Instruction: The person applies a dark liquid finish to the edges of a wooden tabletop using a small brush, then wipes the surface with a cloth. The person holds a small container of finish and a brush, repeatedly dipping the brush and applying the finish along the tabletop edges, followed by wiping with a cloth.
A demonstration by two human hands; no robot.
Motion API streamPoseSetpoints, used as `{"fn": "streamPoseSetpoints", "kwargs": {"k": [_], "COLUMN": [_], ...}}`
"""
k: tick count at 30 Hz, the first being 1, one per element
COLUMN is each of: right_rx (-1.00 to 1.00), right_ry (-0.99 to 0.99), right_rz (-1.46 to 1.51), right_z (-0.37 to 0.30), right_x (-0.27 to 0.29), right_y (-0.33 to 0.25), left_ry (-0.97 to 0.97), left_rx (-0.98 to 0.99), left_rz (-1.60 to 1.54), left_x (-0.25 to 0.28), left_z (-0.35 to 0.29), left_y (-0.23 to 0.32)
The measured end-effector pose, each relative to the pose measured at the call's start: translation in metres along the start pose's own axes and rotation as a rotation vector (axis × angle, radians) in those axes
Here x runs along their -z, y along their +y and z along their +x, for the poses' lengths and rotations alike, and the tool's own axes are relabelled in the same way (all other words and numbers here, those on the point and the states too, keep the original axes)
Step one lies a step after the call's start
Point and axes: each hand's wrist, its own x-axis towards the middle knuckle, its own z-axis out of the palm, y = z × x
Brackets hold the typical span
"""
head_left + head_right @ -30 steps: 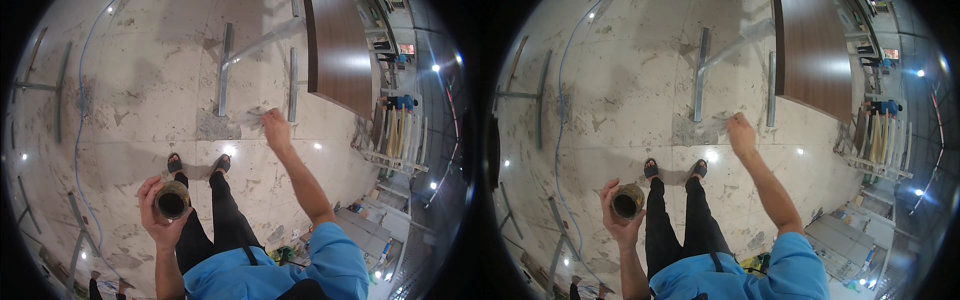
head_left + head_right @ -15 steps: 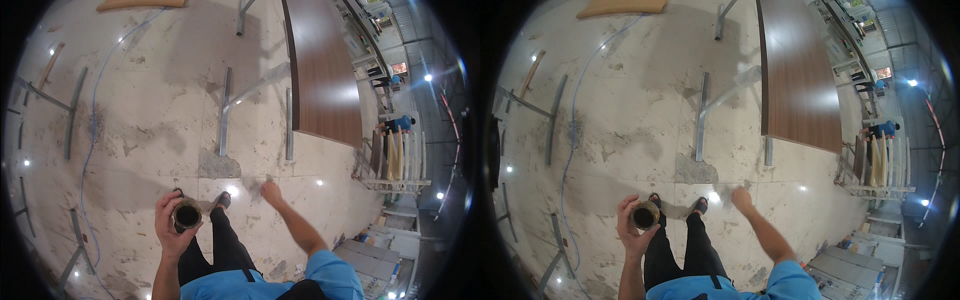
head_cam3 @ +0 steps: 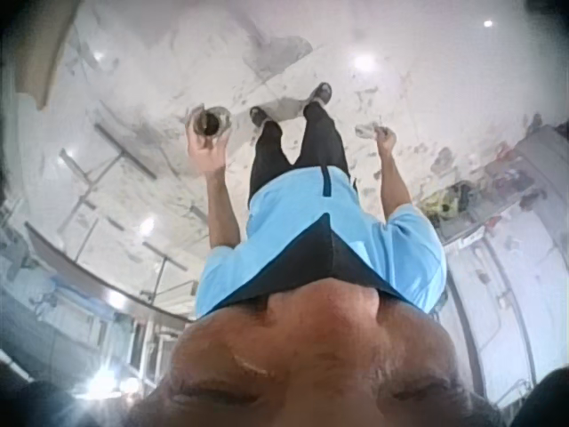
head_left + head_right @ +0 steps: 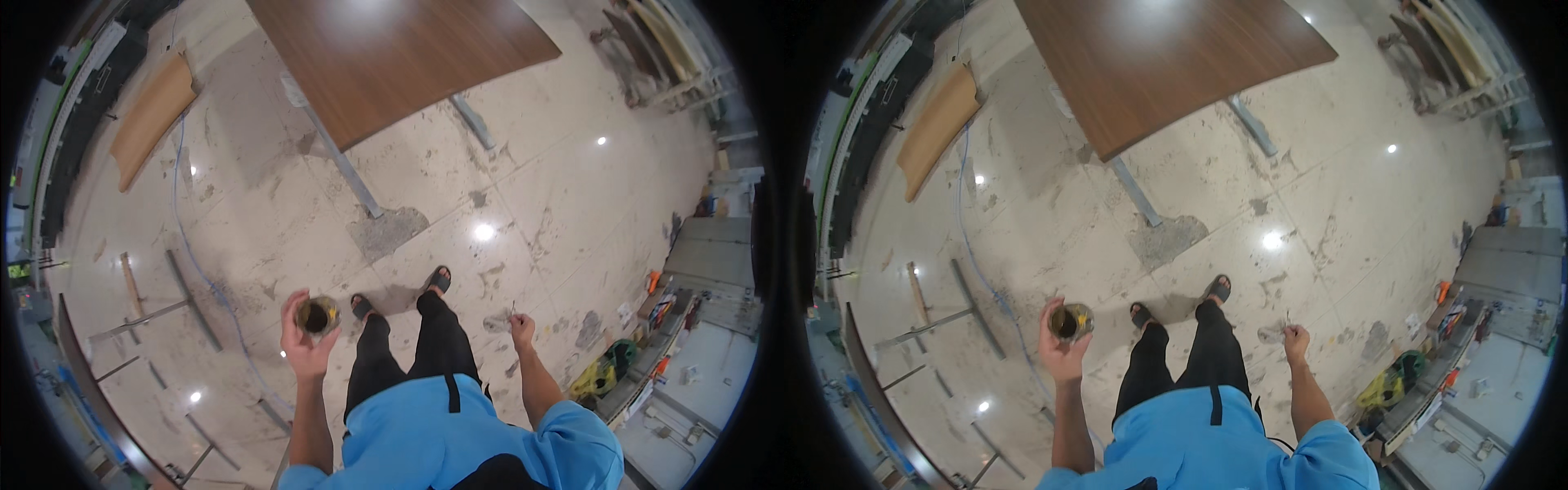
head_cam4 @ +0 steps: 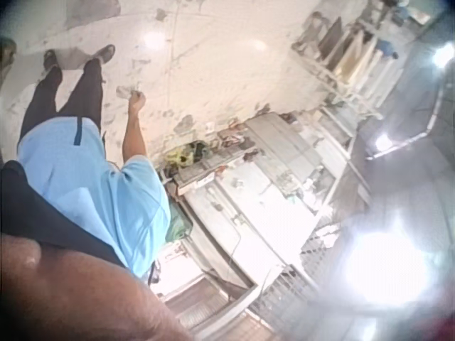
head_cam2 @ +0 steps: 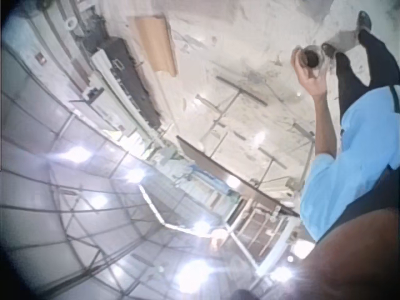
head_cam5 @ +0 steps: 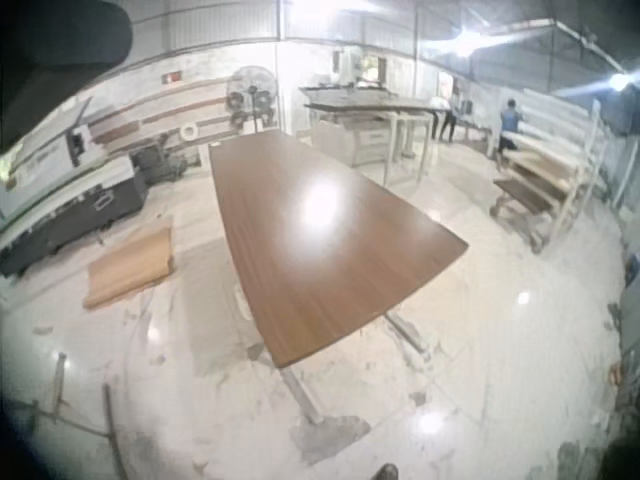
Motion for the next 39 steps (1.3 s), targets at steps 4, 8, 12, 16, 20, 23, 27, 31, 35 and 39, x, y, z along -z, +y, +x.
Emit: {"fn": "streamPoseSetpoints", "kwargs": {"k": [4,8,12,16,20,23,27,31,35,39], "right_rx": [0.086,0.250,0.647,1.071,1.316,1.305,1.265,0.950,0.436,0.508], "right_ry": [-0.031,-0.097,-0.081,-0.094,-0.161,-0.196,-0.147,-0.099,0.528,0.659], "right_rz": [0.295,0.361,0.501,0.518,0.291,-0.021,-0.145,0.178,-0.372,-0.272], "right_z": [0.025,0.074,0.107,0.098,0.094,0.116,0.200,0.381,0.572,0.632], "right_x": [0.017,0.011,-0.045,-0.104,-0.146,-0.172,-0.177,-0.060,0.154,0.294], "right_y": [-0.055,-0.173,-0.327,-0.489,-0.603,-0.629,-0.610,-0.589,-0.560,-0.517], "left_ry": [-0.038,-0.034,-0.055,0.053,0.149,0.188,0.212,0.124,-0.003,-0.108], "left_rx": [0.102,0.058,-0.065,-0.100,-0.136,-0.150,-0.180,-0.140,-0.173,-0.199], "left_rz": [0.007,-0.077,-0.031,0.077,0.084,0.066,0.030,0.046,0.090,0.053], "left_x": [-0.071,-0.124,-0.148,-0.153,-0.159,-0.170,-0.192,-0.224,-0.265,-0.326], "left_z": [0.017,0.036,0.048,0.049,0.070,0.100,0.149,0.205,0.245,0.284], "left_y": [0.036,0.065,0.079,0.092,0.097,0.097,0.099,0.107,0.117,0.129]}}
